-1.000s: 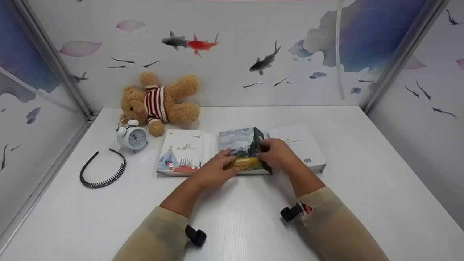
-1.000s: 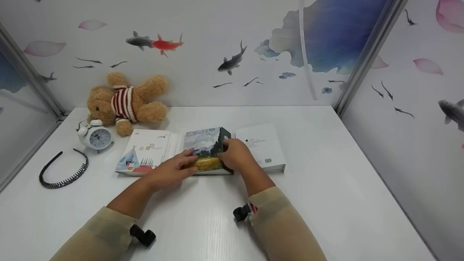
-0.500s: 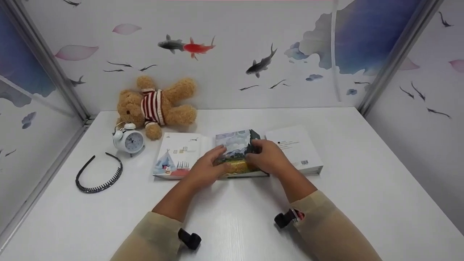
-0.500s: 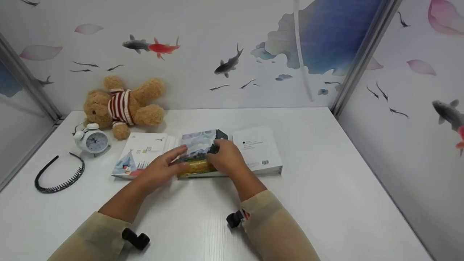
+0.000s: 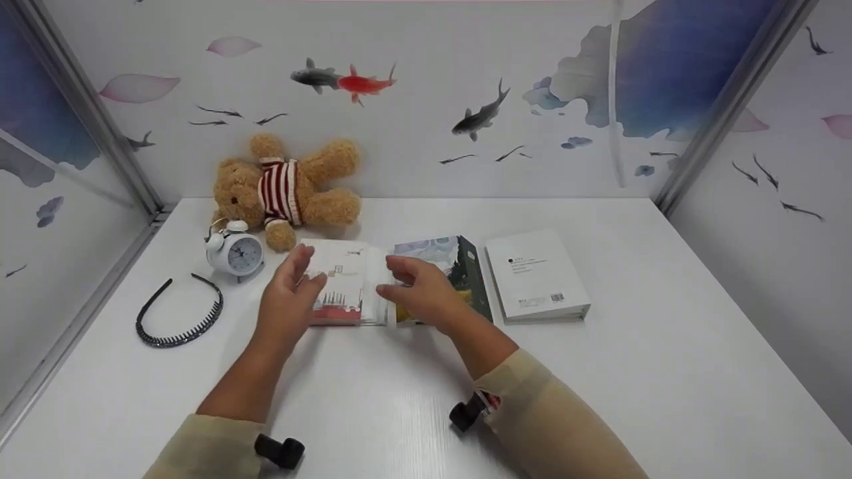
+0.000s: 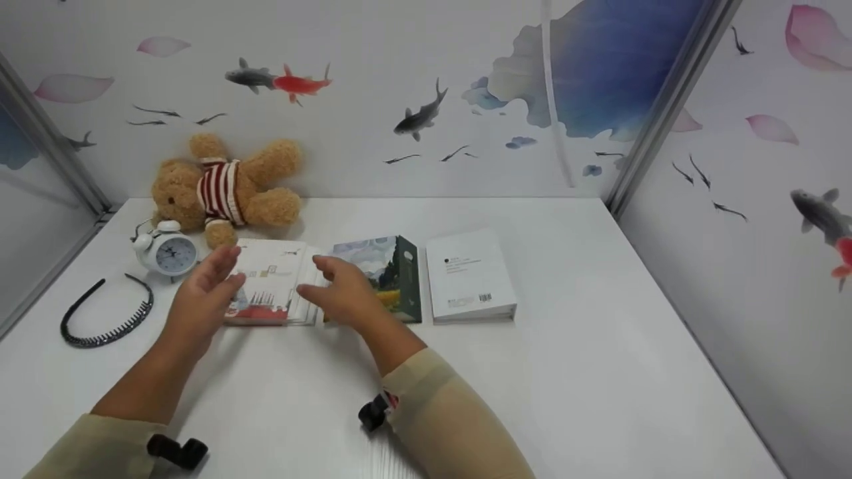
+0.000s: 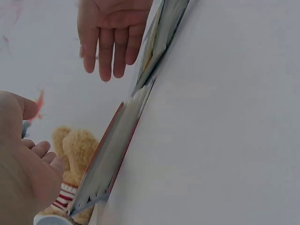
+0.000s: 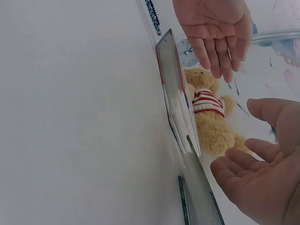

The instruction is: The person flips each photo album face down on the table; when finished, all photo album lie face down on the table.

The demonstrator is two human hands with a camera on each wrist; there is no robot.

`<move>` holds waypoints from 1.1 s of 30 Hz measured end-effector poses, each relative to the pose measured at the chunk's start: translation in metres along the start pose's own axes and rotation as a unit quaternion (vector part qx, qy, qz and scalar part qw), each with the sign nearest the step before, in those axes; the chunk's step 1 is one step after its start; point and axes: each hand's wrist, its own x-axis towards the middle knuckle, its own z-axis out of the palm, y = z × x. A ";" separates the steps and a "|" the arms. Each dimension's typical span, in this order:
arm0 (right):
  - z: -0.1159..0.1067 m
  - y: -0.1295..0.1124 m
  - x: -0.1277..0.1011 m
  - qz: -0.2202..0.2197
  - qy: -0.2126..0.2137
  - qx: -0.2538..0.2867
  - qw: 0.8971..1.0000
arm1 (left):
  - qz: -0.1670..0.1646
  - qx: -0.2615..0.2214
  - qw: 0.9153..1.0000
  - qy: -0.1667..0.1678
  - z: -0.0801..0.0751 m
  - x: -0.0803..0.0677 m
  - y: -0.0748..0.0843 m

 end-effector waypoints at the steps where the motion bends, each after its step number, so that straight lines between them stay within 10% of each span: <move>1: 0.004 -0.001 0.002 -0.002 -0.003 0.006 1.000 | -0.001 0.004 1.000 0.004 -0.008 -0.001 -0.003; 8: 0.028 -0.006 0.020 0.002 -0.019 0.060 0.998 | -0.064 0.017 0.998 0.017 -0.040 0.002 -0.011; 15: 0.038 0.003 0.024 -0.004 -0.029 0.067 0.997 | -0.134 -0.002 0.989 -0.061 -0.041 0.007 -0.018; 26: 0.046 0.003 0.020 -0.019 -0.047 0.045 0.998 | -0.131 0.037 0.988 -0.075 -0.042 0.008 -0.027; 33: 0.048 0.004 0.020 -0.017 -0.047 0.033 0.998 | -0.104 -0.029 0.993 -0.048 -0.041 0.004 -0.013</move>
